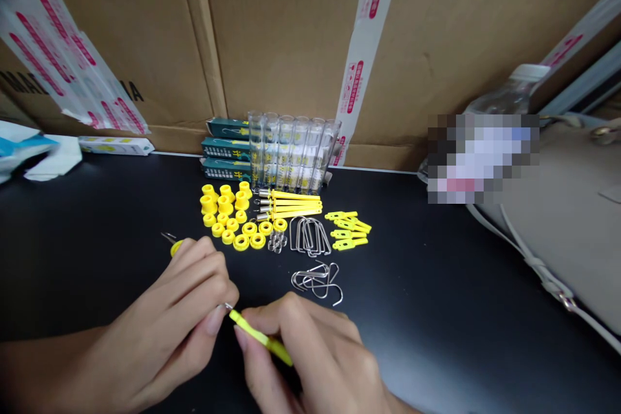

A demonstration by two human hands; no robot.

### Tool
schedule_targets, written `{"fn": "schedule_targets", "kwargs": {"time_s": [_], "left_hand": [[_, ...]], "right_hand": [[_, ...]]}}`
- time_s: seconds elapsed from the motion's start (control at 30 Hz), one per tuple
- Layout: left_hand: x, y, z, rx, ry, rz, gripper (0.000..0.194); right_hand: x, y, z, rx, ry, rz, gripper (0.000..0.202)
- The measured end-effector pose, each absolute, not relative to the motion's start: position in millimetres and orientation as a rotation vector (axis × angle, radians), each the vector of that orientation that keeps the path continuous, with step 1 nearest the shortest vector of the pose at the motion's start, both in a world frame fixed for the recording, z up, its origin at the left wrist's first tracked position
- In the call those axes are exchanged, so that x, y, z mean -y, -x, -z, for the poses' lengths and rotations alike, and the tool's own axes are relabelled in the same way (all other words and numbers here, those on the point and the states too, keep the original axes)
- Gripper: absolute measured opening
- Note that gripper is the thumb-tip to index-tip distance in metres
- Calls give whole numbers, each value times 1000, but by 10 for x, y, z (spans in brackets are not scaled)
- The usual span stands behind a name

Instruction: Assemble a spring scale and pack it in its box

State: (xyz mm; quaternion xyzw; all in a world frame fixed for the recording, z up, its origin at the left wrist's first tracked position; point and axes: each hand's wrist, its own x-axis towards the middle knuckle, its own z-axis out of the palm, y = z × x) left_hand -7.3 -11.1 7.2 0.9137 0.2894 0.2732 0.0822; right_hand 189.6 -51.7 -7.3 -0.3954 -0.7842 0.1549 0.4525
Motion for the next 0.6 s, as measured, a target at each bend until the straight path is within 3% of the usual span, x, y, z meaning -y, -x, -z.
{"fn": "schedule_targets", "kwargs": {"time_s": [0.3,0.6], "left_hand": [[117,66,-57,-896,-2760,-795,23],[116,50,-29,-896,-2786,-857,25]], "right_hand": [[542,-1891,68,1926,1056,-371,16],[472,-1868,81,1984,987,-591,18]]}}
